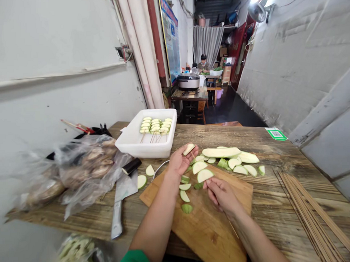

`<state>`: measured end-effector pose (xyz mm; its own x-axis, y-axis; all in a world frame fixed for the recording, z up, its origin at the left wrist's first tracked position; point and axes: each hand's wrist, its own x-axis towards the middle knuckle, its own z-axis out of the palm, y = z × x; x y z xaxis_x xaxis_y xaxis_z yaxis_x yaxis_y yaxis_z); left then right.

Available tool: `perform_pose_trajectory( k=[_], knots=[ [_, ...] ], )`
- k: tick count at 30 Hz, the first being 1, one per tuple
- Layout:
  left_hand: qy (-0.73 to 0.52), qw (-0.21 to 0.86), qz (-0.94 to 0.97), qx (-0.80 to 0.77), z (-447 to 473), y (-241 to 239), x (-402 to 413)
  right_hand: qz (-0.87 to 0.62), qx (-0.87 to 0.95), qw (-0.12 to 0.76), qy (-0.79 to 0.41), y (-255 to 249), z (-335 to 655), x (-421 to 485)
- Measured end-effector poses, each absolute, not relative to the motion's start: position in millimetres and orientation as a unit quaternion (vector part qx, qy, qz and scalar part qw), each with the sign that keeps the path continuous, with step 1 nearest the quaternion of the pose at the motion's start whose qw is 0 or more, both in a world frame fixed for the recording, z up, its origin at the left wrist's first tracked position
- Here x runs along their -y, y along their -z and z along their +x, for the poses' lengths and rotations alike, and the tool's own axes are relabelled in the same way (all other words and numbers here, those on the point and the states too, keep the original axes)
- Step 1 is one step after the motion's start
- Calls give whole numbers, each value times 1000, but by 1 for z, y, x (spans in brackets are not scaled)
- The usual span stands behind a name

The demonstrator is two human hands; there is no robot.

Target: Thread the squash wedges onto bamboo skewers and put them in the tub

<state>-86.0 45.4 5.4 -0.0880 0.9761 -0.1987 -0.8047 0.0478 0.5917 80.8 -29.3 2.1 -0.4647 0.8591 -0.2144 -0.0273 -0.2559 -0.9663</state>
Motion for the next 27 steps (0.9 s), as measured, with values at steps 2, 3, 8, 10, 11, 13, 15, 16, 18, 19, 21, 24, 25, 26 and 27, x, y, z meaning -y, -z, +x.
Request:
perform_pose_trajectory(
  k=[2, 3, 8, 10, 11, 13, 15, 16, 18, 19, 21, 24, 25, 26, 27],
  knots=[
    [-673, 659, 154, -298, -87, -6, -45, -402, 514, 327, -683, -1, 81, 29],
    [-672, 658, 159, -300, -87, -6, -45, -402, 515, 327, -683, -1, 81, 29],
    [-666, 655, 171, -313, -86, -5, -44, -402, 522, 319, -681, -3, 81, 30],
    [-665, 655, 172, -315, -86, -5, -44, -403, 522, 317, -682, -3, 81, 31],
    [-665, 654, 174, -315, -86, -5, -44, -404, 521, 316, -683, -3, 81, 31],
    [-664, 655, 175, -315, -86, -6, -43, -408, 520, 315, -682, -3, 80, 31],
    [-661, 657, 176, -317, -86, -6, -43, -410, 521, 315, -680, -2, 80, 30],
    [-660, 656, 177, -319, -86, -6, -43, -410, 520, 316, -679, -2, 80, 30],
    [-664, 648, 187, -323, -85, -6, -43, -408, 519, 318, -680, -1, 80, 30],
    [-669, 639, 194, -326, -85, -6, -43, -407, 517, 319, -682, -1, 80, 30],
    [-676, 624, 207, -333, -84, -5, -43, -406, 511, 318, -688, 0, 80, 30],
    [-676, 614, 222, -342, -84, -4, -42, -399, 501, 321, -697, 1, 80, 31],
    [-674, 613, 226, -345, -83, -4, -42, -397, 500, 323, -698, 2, 80, 31],
    [-673, 612, 229, -347, -83, -5, -42, -396, 500, 326, -698, 3, 79, 31],
    [-673, 611, 230, -348, -82, -5, -42, -396, 500, 329, -696, 3, 78, 31]
  ],
)
